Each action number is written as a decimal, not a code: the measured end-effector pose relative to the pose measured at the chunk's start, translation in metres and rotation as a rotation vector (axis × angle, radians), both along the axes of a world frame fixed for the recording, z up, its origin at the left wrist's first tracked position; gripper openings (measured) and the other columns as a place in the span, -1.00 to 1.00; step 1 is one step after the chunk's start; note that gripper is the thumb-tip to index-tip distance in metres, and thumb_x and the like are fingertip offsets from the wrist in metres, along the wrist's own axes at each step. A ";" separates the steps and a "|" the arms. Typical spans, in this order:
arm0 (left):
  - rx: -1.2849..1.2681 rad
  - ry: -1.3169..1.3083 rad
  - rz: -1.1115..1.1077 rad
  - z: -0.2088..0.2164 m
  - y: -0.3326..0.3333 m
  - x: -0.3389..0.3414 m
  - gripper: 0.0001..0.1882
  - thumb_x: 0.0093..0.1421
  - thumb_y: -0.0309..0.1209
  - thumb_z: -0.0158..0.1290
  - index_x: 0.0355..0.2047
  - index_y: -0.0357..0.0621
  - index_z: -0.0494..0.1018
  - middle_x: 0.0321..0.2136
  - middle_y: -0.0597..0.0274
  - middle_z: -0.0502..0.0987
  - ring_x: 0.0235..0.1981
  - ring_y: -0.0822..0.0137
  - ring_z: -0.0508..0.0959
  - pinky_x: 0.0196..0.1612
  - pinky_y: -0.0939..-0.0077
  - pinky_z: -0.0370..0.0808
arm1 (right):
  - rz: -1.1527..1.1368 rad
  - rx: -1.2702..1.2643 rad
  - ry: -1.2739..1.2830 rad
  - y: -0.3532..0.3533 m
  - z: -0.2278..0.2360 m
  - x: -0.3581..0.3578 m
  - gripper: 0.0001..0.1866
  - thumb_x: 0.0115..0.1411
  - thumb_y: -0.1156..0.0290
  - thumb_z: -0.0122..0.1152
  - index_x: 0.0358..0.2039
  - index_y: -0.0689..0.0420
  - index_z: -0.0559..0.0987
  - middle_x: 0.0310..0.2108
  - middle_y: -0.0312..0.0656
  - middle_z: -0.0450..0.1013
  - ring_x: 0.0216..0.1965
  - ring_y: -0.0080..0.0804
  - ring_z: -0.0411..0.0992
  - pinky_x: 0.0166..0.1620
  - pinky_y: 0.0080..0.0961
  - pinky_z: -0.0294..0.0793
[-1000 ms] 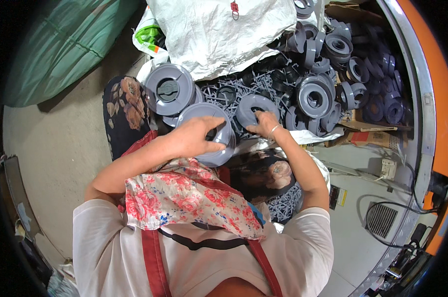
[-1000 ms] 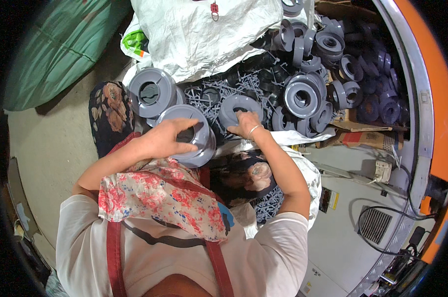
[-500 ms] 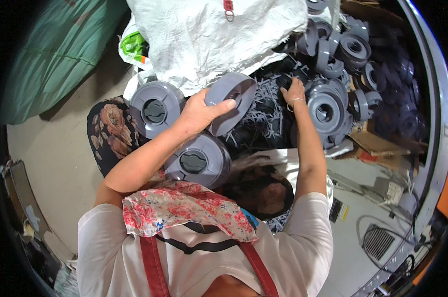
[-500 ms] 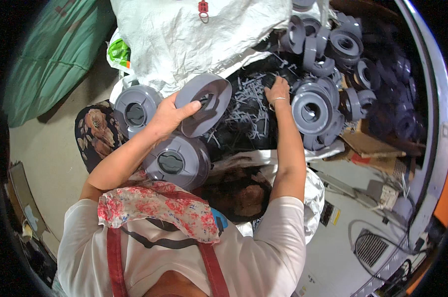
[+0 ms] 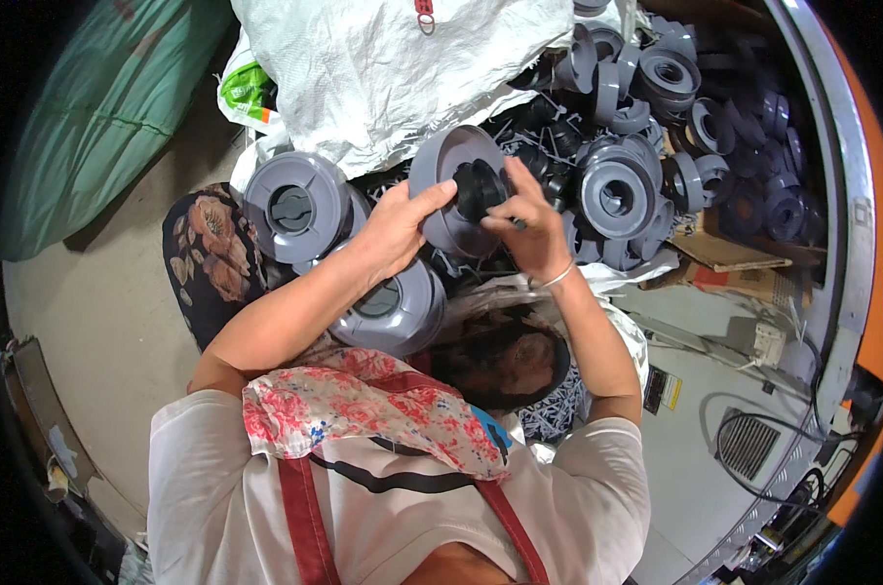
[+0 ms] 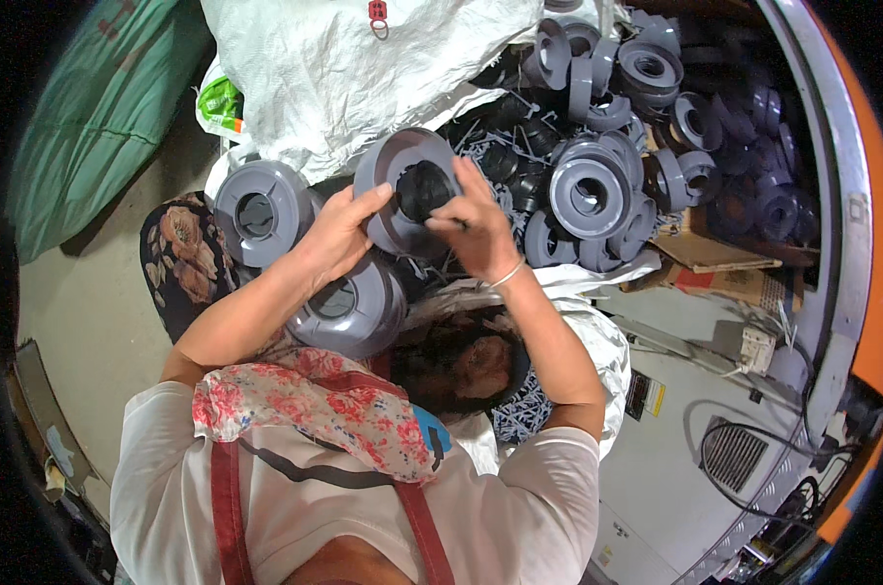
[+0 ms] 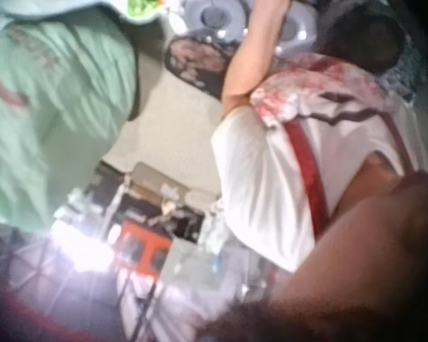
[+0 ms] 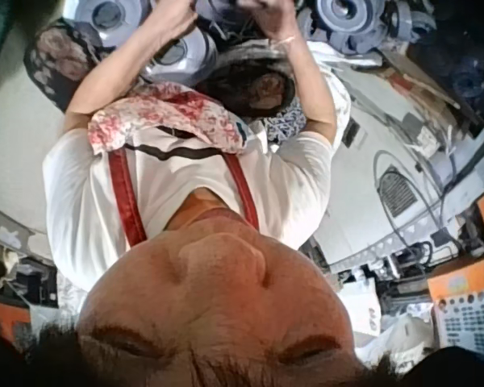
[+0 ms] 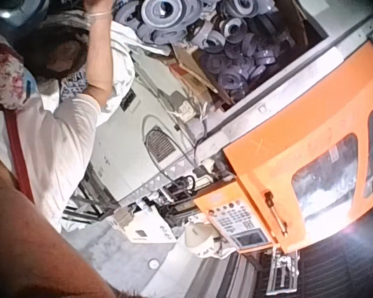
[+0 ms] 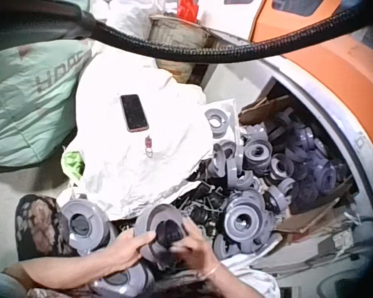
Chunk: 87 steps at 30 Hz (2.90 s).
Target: The person picks up grey plastic circular parts from a pile, fits them together or stacks them, and places the assembled components onto a separate stack while seated on the floor.
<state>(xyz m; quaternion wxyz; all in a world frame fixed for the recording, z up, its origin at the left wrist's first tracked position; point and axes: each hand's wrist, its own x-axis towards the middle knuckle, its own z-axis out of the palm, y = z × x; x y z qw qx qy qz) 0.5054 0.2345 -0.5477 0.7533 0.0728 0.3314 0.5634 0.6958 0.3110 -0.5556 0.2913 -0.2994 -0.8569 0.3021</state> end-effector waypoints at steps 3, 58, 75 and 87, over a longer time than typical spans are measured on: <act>0.125 0.059 -0.031 0.012 -0.017 0.000 -0.60 0.15 -0.35 0.03 -0.05 -0.27 0.25 -0.18 0.16 0.42 -0.18 0.37 0.46 -0.11 0.42 0.43 | 0.012 0.000 -0.104 -0.019 0.029 -0.015 -0.59 -0.22 0.49 0.32 -0.28 0.19 0.45 -0.05 0.25 0.26 0.06 0.12 0.19 0.08 -0.30 0.20; 0.256 1.133 -0.311 0.000 0.012 0.016 -0.05 -0.25 -0.18 0.28 0.07 -0.42 0.07 -0.12 -0.22 0.37 -0.06 0.01 0.41 0.01 0.37 0.33 | -0.555 -0.151 -0.915 0.128 -0.138 0.063 -0.48 -0.12 0.53 0.22 -0.09 0.19 0.29 -0.13 0.03 0.31 -0.02 0.02 0.24 -0.01 -0.22 0.32; 0.103 -0.033 -0.080 0.037 -0.026 0.000 -0.52 0.12 -0.24 0.09 -0.04 -0.27 0.28 -0.18 0.19 0.42 -0.19 0.35 0.47 -0.10 0.40 0.45 | -0.042 -0.138 -0.272 -0.022 0.084 -0.021 -0.52 -0.13 0.17 0.32 -0.27 0.23 0.46 -0.36 0.05 0.36 -0.25 -0.01 0.30 -0.18 -0.28 0.33; 0.159 0.023 -0.295 0.062 -0.065 -0.033 -0.52 0.12 -0.22 0.07 -0.08 -0.33 0.29 -0.21 0.13 0.45 -0.21 0.35 0.50 -0.12 0.40 0.48 | 0.319 0.245 -0.541 -0.068 0.111 -0.035 -0.22 -0.28 0.32 0.33 0.03 0.19 0.27 -0.16 0.09 0.24 -0.12 0.02 0.28 -0.06 -0.31 0.34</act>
